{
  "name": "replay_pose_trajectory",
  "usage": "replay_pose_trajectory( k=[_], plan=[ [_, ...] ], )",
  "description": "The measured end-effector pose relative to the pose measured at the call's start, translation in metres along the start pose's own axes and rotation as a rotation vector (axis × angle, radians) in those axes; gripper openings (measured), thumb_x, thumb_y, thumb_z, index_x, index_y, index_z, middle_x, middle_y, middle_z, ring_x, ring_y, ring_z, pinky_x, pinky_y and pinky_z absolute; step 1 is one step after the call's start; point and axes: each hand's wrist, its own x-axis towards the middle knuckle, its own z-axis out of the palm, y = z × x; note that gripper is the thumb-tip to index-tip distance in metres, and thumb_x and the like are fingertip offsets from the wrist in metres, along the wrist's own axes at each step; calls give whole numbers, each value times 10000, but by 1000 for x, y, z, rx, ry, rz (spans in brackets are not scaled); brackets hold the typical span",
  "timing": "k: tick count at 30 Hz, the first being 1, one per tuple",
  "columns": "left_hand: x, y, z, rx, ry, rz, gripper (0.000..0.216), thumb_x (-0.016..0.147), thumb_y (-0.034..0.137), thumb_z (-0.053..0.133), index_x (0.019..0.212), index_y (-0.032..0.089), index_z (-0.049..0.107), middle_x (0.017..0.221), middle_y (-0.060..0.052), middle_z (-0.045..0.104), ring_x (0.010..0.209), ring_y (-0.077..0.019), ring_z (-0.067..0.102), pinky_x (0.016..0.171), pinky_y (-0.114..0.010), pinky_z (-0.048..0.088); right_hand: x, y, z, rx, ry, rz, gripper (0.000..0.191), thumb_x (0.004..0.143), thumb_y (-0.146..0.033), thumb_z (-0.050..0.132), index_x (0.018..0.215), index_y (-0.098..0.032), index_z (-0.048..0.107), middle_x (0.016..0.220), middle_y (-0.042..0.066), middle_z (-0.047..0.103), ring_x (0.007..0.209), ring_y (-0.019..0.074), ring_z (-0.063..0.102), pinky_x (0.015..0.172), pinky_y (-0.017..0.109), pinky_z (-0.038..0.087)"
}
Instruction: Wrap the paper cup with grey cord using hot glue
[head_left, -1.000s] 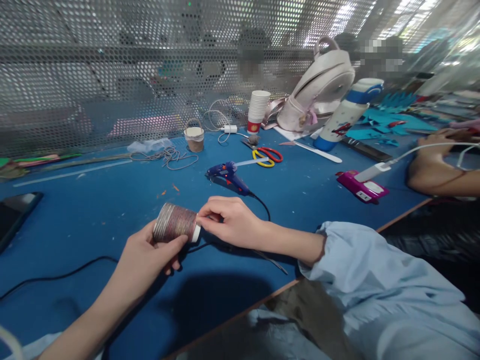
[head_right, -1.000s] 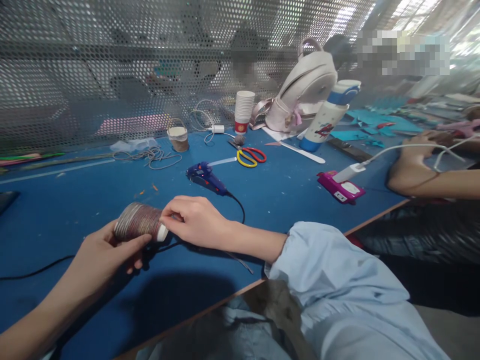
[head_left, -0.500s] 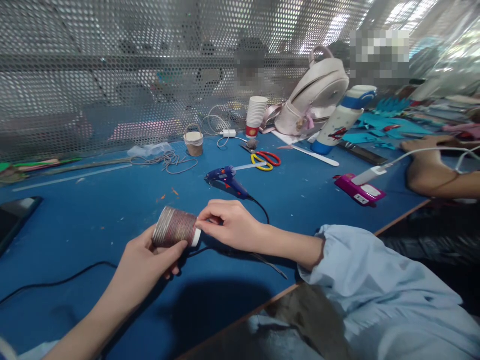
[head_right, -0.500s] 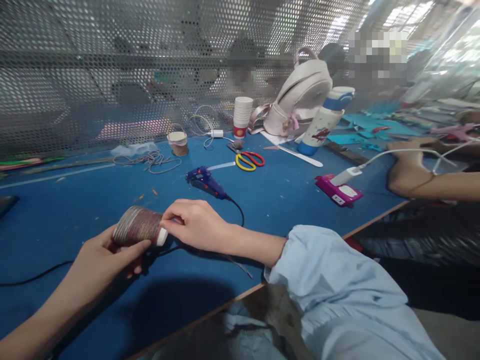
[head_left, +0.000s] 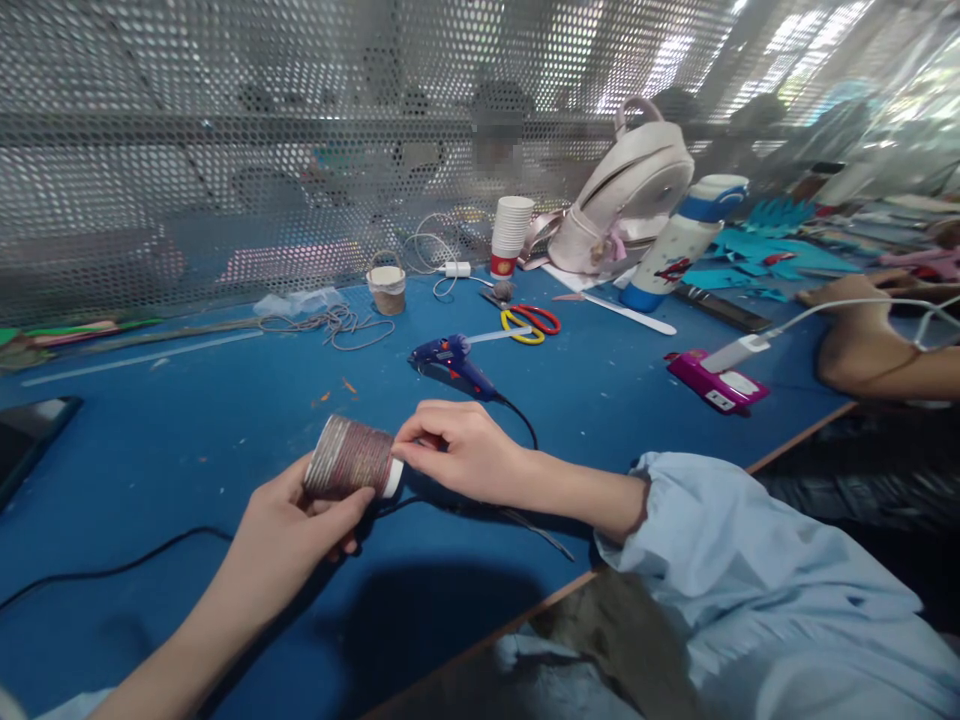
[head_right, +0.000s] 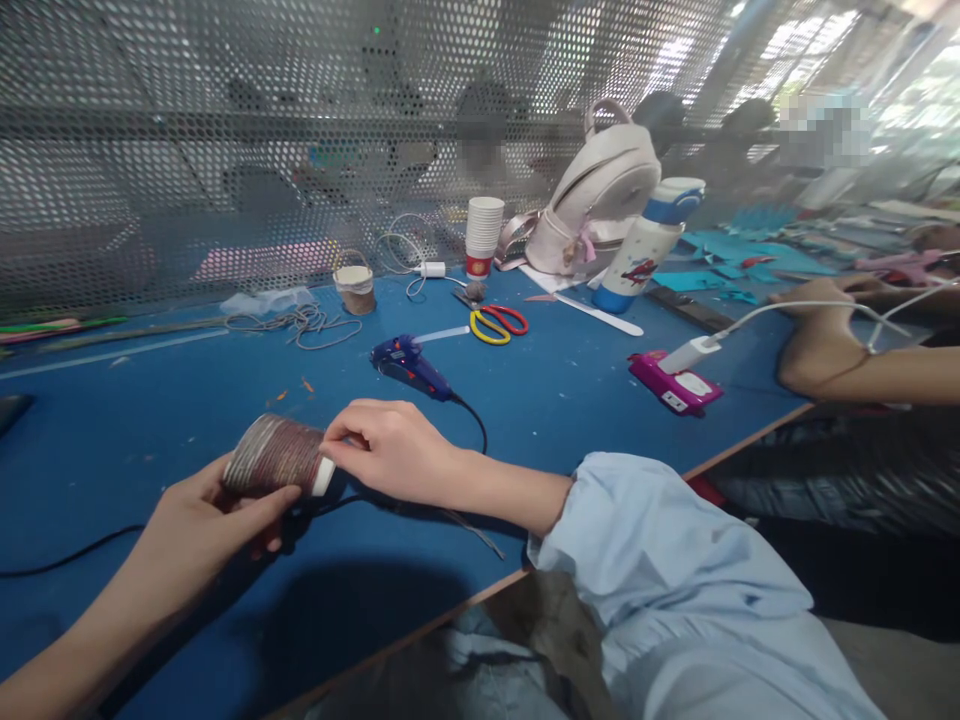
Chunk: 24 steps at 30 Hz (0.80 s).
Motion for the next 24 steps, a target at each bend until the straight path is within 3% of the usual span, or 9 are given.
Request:
replay_pose_trajectory(
  k=[24],
  plan=[
    [-3,-1,-1,30,10,72,205,688,381,744,783,218,663,469,56,601,462,-112,550,492,-218,415,1,4,-2,-6,-2,17,116,892,-135,671,777,-143,685,697,-21,587,608,80,482,609,212,379]
  ],
)
